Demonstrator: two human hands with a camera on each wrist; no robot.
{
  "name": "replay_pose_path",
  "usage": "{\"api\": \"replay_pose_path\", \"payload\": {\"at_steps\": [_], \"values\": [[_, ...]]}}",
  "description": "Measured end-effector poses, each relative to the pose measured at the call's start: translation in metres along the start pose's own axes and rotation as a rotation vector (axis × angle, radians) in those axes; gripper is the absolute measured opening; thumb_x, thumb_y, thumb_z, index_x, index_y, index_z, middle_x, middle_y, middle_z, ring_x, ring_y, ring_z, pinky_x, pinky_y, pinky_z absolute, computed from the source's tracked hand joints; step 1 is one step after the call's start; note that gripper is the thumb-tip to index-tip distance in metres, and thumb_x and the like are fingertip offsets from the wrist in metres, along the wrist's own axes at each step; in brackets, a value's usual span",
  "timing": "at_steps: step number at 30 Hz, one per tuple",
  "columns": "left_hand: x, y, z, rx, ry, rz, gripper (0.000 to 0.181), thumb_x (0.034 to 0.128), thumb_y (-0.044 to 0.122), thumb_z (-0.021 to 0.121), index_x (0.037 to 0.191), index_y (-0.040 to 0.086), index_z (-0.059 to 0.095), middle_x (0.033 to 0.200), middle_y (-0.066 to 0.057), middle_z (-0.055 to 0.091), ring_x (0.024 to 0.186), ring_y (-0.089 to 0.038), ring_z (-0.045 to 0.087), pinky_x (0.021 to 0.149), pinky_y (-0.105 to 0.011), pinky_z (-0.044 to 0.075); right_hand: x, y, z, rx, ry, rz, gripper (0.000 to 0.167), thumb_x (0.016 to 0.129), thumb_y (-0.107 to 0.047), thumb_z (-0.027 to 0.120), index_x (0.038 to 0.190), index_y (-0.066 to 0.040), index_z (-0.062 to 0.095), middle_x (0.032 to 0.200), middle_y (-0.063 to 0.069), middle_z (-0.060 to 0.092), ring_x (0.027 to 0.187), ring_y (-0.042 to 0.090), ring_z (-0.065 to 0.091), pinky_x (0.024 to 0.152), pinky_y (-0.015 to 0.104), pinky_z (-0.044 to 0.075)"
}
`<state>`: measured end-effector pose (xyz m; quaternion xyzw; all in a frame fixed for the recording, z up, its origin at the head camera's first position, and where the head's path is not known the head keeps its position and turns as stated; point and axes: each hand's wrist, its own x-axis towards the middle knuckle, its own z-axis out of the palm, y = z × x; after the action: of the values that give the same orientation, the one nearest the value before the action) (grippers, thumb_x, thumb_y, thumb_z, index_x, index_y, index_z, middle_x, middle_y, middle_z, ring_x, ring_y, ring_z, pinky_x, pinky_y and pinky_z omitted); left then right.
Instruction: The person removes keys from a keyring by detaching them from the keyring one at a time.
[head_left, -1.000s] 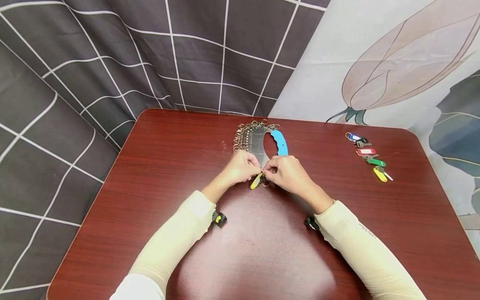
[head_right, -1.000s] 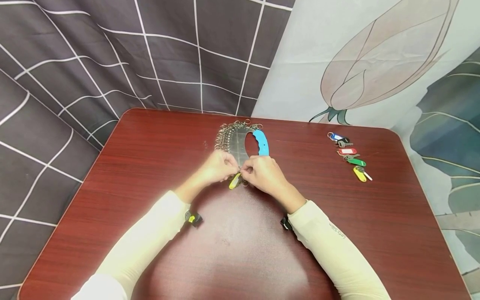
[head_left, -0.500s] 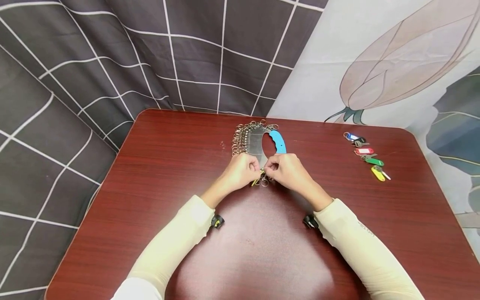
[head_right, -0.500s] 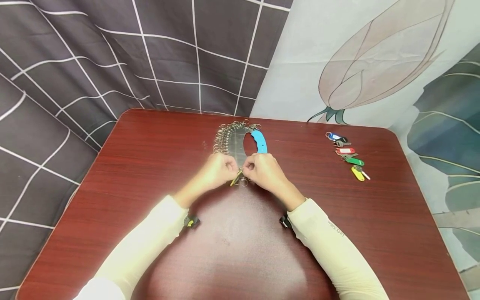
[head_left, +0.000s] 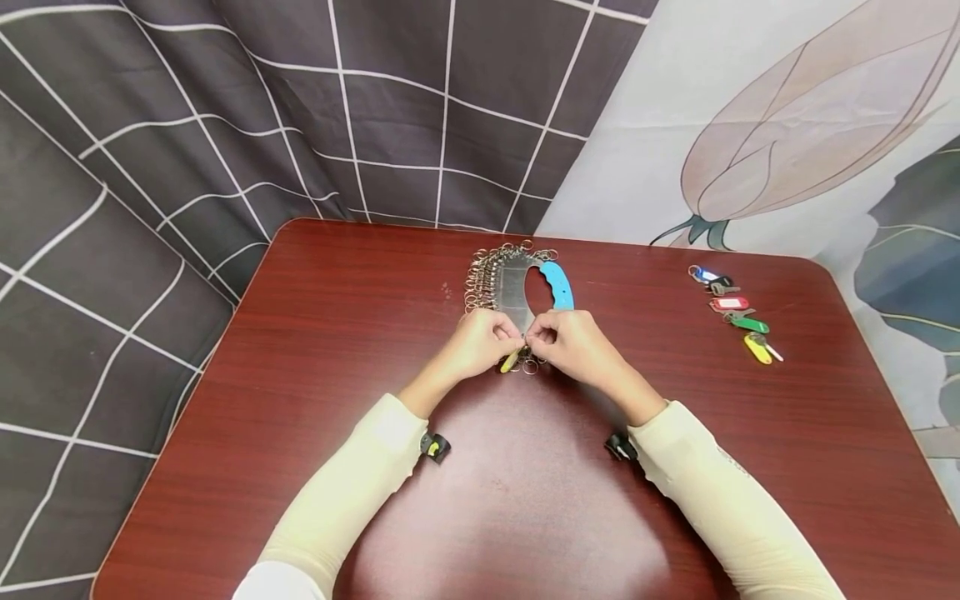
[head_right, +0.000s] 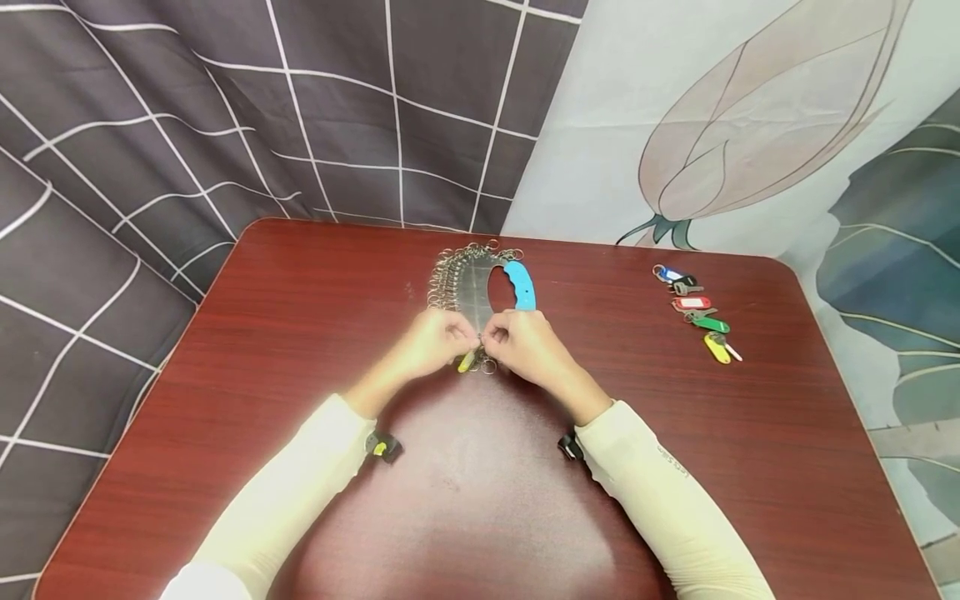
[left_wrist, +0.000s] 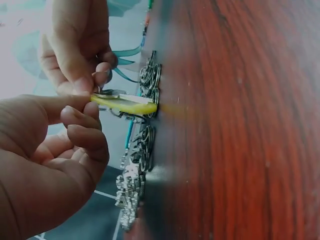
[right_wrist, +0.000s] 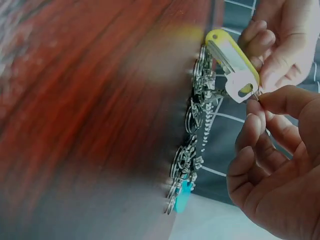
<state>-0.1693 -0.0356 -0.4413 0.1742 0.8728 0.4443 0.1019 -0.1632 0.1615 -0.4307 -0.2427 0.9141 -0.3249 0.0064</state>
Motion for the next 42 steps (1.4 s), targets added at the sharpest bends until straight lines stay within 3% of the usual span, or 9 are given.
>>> {"api": "replay_pose_path", "payload": {"at_steps": [2,5,15,22,26,31,36,42], "values": [[0.0001,-0.0008,-0.0005,-0.032,-0.015,-0.028,0.009,0.0926,0.014,0.075,0.09,0.006,0.076,0.082,-0.007,0.075,0.069,-0.009,0.064,0.063,-0.02,0.051,0.0,-0.0014,0.0002,-0.009,0.004,-0.003,0.012,0.087,-0.006,0.068,0.08,-0.013,0.075,0.072,-0.004,0.065,0.069,0.009,0.057,0.065,0.024,0.049],[-0.0004,0.0001,-0.0017,-0.008,-0.018,-0.027,0.01,0.0937,0.014,0.074,0.087,0.007,0.075,0.08,-0.005,0.072,0.069,-0.01,0.061,0.064,-0.021,0.05,0.0003,-0.0024,0.0013,-0.03,0.014,-0.011,0.013,0.086,-0.006,0.069,0.079,-0.014,0.075,0.072,-0.005,0.066,0.068,0.008,0.057,0.064,0.024,0.049],[-0.0023,0.0043,-0.002,0.104,0.01,0.04,0.013,0.0941,0.013,0.073,0.081,0.011,0.07,0.073,0.0,0.065,0.068,-0.01,0.058,0.064,-0.022,0.048,0.0023,-0.0036,0.0008,-0.079,0.071,-0.035,0.014,0.083,-0.005,0.068,0.074,-0.015,0.071,0.068,-0.005,0.061,0.064,0.008,0.053,0.062,0.024,0.045],[-0.0065,0.0012,-0.0002,0.1,0.027,0.118,0.014,0.0904,0.008,0.075,0.078,0.011,0.072,0.073,0.0,0.067,0.068,-0.009,0.059,0.065,-0.021,0.05,0.0036,-0.0009,-0.0006,-0.068,0.056,0.004,0.014,0.082,-0.006,0.066,0.074,-0.016,0.073,0.069,-0.005,0.062,0.065,0.008,0.053,0.062,0.025,0.045],[-0.0051,-0.0005,0.0009,0.081,0.041,0.072,0.011,0.0906,0.014,0.076,0.08,0.012,0.075,0.075,0.0,0.071,0.068,-0.007,0.061,0.066,-0.02,0.051,0.0037,-0.0006,-0.0015,-0.066,0.032,0.0,0.016,0.084,-0.005,0.066,0.076,-0.016,0.073,0.069,-0.006,0.063,0.066,0.008,0.054,0.063,0.024,0.045],[-0.0012,-0.0022,0.001,-0.016,0.024,0.012,0.013,0.0924,0.016,0.073,0.083,0.007,0.076,0.076,-0.004,0.072,0.064,-0.006,0.059,0.064,-0.02,0.05,0.0027,-0.003,-0.0022,-0.067,0.031,-0.016,0.015,0.085,-0.005,0.067,0.076,-0.016,0.072,0.068,-0.006,0.062,0.065,0.008,0.053,0.062,0.024,0.045],[-0.0002,-0.0025,-0.0002,-0.084,-0.002,0.034,0.012,0.0915,0.01,0.072,0.08,0.006,0.073,0.073,-0.003,0.067,0.065,-0.007,0.056,0.062,-0.021,0.049,0.0032,-0.0029,-0.0023,-0.087,0.043,-0.007,0.014,0.083,-0.006,0.068,0.074,-0.016,0.073,0.068,-0.006,0.063,0.063,0.007,0.054,0.062,0.025,0.046],[-0.0027,-0.0038,0.0014,-0.021,-0.008,0.092,0.014,0.0907,0.008,0.073,0.077,0.009,0.072,0.072,-0.001,0.066,0.066,-0.007,0.056,0.063,-0.02,0.048,0.0052,0.0019,-0.0002,-0.091,0.041,0.026,0.015,0.081,-0.006,0.066,0.074,-0.016,0.074,0.066,-0.006,0.063,0.062,0.008,0.054,0.061,0.026,0.046]]}}
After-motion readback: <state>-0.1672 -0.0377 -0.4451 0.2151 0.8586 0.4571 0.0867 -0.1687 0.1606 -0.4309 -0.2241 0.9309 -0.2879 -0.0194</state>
